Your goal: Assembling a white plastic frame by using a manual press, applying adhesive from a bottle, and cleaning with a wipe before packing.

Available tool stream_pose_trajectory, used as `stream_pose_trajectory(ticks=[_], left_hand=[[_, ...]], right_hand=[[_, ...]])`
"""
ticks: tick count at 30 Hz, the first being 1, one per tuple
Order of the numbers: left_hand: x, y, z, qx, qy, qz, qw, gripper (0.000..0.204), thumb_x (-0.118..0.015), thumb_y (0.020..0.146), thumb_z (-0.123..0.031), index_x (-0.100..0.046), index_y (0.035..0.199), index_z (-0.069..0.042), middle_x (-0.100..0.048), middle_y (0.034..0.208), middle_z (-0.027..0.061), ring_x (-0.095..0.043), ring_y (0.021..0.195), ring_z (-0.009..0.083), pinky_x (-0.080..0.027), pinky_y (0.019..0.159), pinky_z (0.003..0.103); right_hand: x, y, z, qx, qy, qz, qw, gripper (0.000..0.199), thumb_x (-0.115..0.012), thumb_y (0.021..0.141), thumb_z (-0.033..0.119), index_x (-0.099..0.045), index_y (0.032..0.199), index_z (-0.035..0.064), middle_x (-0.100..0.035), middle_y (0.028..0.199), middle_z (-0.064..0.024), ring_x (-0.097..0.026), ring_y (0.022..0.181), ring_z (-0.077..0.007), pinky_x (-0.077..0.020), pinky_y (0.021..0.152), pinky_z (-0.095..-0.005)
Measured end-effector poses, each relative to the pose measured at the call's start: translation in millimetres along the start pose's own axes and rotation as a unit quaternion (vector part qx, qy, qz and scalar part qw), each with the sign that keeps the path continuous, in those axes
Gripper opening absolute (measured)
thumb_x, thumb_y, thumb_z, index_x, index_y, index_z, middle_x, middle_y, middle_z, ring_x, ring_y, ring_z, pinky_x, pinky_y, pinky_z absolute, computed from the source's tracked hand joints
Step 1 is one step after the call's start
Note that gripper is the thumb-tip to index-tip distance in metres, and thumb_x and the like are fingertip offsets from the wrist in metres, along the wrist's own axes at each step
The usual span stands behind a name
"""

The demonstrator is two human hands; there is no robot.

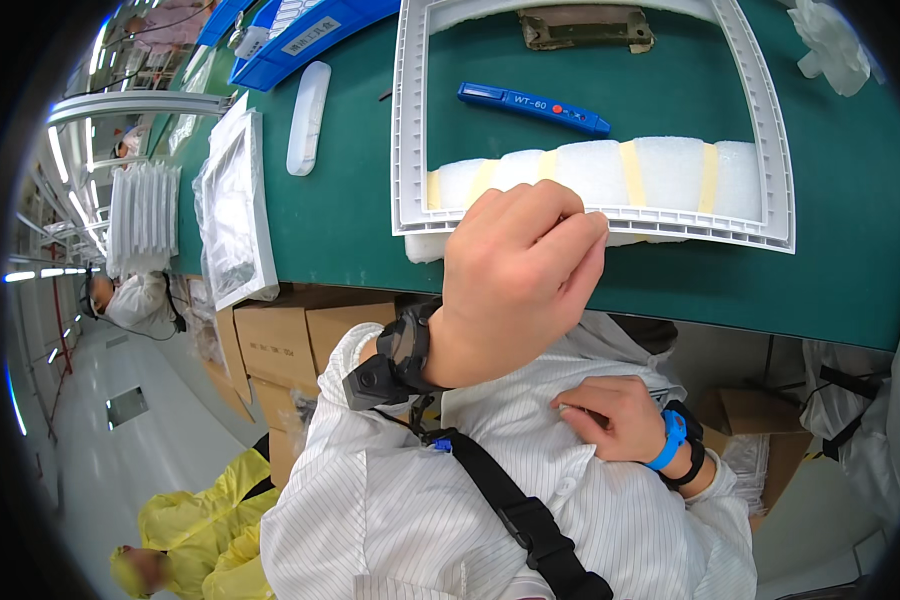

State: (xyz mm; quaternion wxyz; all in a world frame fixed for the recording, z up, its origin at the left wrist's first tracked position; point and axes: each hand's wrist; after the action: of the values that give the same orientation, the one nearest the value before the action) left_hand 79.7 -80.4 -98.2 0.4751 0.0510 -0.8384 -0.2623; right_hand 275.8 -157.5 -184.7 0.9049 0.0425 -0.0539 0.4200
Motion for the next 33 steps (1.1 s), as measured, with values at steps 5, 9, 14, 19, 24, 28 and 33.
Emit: stream_pose_trajectory(ticks=[5, 9, 14, 19, 24, 28, 33], left_hand=[[-5.2, -2.9, -0.3, -0.029, 0.046, -0.017, 0.998, 0.018, -0.077, 0.067, 0.002, -0.071, 0.081, -0.007, -0.063, 0.077, 0.0018, -0.057, 0.064, 0.0179, -0.040, 0.056, 0.030], [-5.9, -1.5, 2.8, -0.047, 0.045, -0.028, 0.997, 0.017, -0.077, 0.067, 0.001, -0.070, 0.081, -0.006, -0.062, 0.076, 0.0011, -0.057, 0.063, 0.0171, -0.039, 0.056, 0.031], [-3.0, 0.8, 3.1, -0.054, 0.059, 0.006, 0.997, 0.019, -0.076, 0.067, 0.001, -0.070, 0.083, -0.006, -0.061, 0.076, 0.0007, -0.057, 0.063, 0.0167, -0.039, 0.056, 0.031], [-0.2, -2.9, 2.1, -0.093, 0.089, 0.015, 0.992, 0.022, -0.076, 0.068, 0.000, -0.071, 0.089, -0.004, -0.061, 0.079, 0.0005, -0.057, 0.065, 0.0166, -0.039, 0.057, 0.031], [-4.6, -12.0, 9.5, -0.160, 0.141, 0.003, 0.977, 0.031, -0.077, 0.068, 0.000, -0.071, 0.098, 0.000, -0.062, 0.084, 0.0022, -0.059, 0.068, 0.0164, -0.039, 0.058, 0.030], [-3.8, -7.4, 19.1, -0.154, 0.085, -0.015, 0.984, 0.028, -0.078, 0.067, -0.001, -0.072, 0.095, -0.002, -0.063, 0.083, 0.0009, -0.059, 0.067, 0.0151, -0.039, 0.058, 0.030], [-2.1, -3.3, 17.5, -0.118, 0.064, -0.015, 0.991, 0.024, -0.080, 0.065, -0.002, -0.073, 0.087, -0.007, -0.065, 0.081, -0.0016, -0.059, 0.066, 0.0130, -0.038, 0.058, 0.029]], right_hand=[[-2.2, -0.7, -0.3, 0.002, 0.002, -0.005, 1.000, 0.010, -0.068, 0.080, 0.006, -0.071, 0.089, 0.0037, -0.067, 0.074, -0.0109, -0.064, 0.059, -0.0273, -0.0499, 0.054, -0.0340], [-4.1, -1.0, -0.5, -0.002, 0.004, -0.007, 1.000, 0.010, -0.068, 0.080, 0.006, -0.071, 0.089, 0.0037, -0.067, 0.074, -0.0109, -0.064, 0.060, -0.0266, -0.0500, 0.054, -0.0333], [-5.0, -1.5, -0.6, 0.000, 0.006, -0.009, 1.000, 0.010, -0.068, 0.080, 0.006, -0.071, 0.089, 0.0040, -0.067, 0.073, -0.0106, -0.064, 0.060, -0.0261, -0.0499, 0.054, -0.0327], [-2.3, -1.1, 2.6, -0.012, 0.008, -0.010, 1.000, 0.010, -0.068, 0.080, 0.005, -0.071, 0.089, 0.0039, -0.067, 0.073, -0.0103, -0.063, 0.059, -0.0254, -0.0495, 0.053, -0.0320], [-2.7, 0.0, 2.1, -0.005, 0.013, -0.026, 1.000, 0.010, -0.067, 0.080, 0.005, -0.071, 0.089, 0.0033, -0.067, 0.073, -0.0103, -0.062, 0.057, -0.0240, -0.0485, 0.052, -0.0309], [0.7, 3.2, 4.7, -0.019, 0.009, -0.028, 0.999, 0.010, -0.067, 0.080, 0.005, -0.071, 0.089, 0.0029, -0.067, 0.074, -0.0106, -0.062, 0.058, -0.0243, -0.0484, 0.052, -0.0310], [0.2, 5.4, 6.1, -0.014, 0.010, -0.038, 0.999, 0.010, -0.066, 0.080, 0.005, -0.071, 0.089, 0.0027, -0.067, 0.074, -0.0108, -0.062, 0.058, -0.0249, -0.0485, 0.053, -0.0310]])
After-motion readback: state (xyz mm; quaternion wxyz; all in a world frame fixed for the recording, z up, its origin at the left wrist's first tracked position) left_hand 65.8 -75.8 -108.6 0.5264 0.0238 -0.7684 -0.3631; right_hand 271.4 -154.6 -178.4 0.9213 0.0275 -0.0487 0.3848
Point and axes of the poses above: each hand's wrist, its own y-axis towards the middle knuckle, its own x-axis out of the back of the hand, z = x × y
